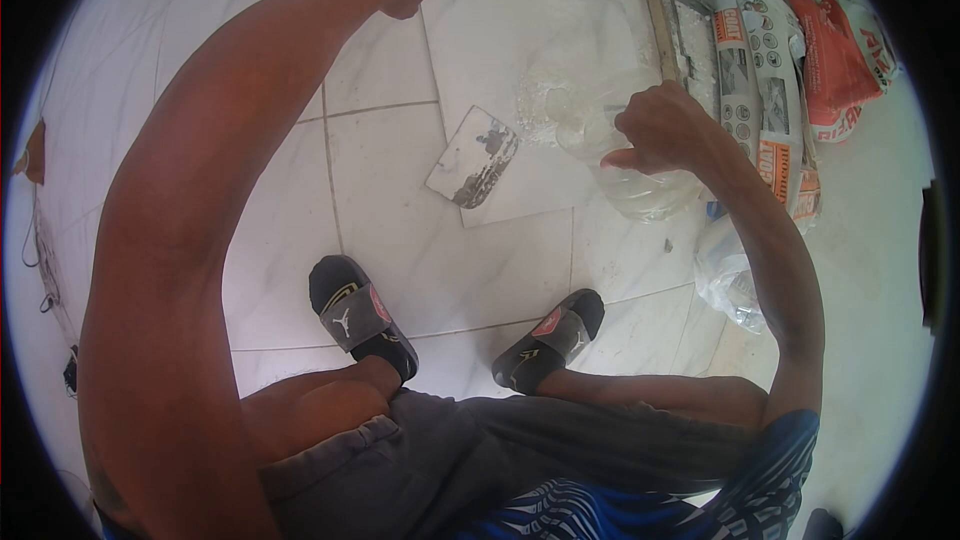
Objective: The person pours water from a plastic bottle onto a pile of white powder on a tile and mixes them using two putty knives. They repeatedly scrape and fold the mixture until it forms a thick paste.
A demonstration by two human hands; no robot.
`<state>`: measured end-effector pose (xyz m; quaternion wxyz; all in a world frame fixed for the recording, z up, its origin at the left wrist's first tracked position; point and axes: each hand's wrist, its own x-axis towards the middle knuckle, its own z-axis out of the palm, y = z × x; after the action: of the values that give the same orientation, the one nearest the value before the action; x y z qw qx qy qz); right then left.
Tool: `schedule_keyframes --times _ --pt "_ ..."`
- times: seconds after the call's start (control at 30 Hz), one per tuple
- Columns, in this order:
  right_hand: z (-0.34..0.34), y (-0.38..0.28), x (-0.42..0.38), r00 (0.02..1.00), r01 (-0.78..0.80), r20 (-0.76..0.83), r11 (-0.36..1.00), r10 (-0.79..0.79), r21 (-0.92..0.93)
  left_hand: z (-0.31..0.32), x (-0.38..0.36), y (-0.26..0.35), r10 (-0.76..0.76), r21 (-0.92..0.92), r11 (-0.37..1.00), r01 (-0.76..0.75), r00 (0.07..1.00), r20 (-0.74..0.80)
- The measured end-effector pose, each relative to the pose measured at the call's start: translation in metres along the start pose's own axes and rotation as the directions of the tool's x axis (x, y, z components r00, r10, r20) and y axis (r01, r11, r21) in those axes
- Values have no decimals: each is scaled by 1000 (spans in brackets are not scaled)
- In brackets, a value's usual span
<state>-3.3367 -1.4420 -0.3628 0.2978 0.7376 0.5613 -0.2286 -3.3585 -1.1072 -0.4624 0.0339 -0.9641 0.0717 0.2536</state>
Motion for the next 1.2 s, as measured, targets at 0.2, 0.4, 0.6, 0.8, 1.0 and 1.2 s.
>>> schedule_keyframes --times 0.2,0.4,0.6,0.8,1.0,1.2 --pt "3 2 1 1000 -4 4 1000 4 7 3 0 -1 2 4 1000 -2 1000 -15" --pt "2 1 0 1000 -14 15 1000 14 -2 -1 -2 1 -4 -1 1000 4 1000 5" --pt "1 1 -1 1000 -24 10 1000 24 -3 1 2 -1 -15 2 1000 15 1000 1" --pt "-6 -1 1 993 -63 97 998 62 5 1 2 -1 -8 6 1000 8 1000 -1" --pt "-6 -1 0 993 -75 98 997 72 30 1 1 -1 -13 7 1000 13 1000 4" --pt "-5 -1 1 991 -78 110 997 76 21 -2 -2 0 -7 12 1000 7 1000 10"
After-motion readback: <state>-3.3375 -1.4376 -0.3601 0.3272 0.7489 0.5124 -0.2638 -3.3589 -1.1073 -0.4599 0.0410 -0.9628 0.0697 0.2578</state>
